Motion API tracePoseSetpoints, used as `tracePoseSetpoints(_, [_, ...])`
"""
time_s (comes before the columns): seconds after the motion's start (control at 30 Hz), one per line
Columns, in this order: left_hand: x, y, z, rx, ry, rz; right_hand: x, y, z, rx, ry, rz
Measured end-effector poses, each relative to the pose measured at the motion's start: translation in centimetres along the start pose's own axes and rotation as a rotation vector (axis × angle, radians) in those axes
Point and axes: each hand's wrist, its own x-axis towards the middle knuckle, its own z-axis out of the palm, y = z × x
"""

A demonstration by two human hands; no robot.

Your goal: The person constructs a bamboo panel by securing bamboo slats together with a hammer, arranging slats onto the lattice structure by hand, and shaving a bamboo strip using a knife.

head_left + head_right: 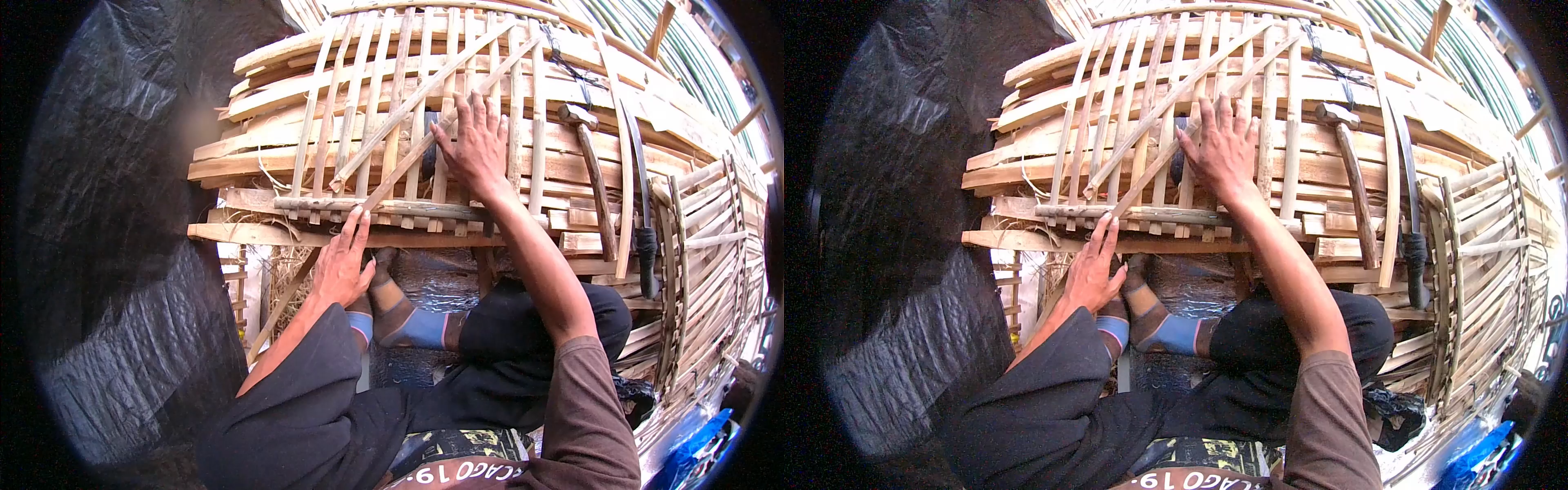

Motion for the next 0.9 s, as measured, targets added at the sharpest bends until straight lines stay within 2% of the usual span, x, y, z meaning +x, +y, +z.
tracePoseSetpoints(0.1, [0.0,0.1,0.0,0.009,-0.005,-0.014,0.3,0.6,-0.1,0.183,0.035,0.026])
tracePoseSetpoints(0.17, [0.0,0.1,0.0,0.009,0.003,-0.006,0.3,0.8,-0.1,0.189,0.033,0.027])
tracePoseSetpoints(0.33, [0.0,0.0,-0.1,0.005,0.007,-0.001,0.3,0.8,0.1,0.075,-0.003,0.014])
tracePoseSetpoints(0.9, [0.3,0.0,-0.6,0.025,0.008,0.002,-0.1,0.9,0.3,-0.023,-0.079,-0.023])
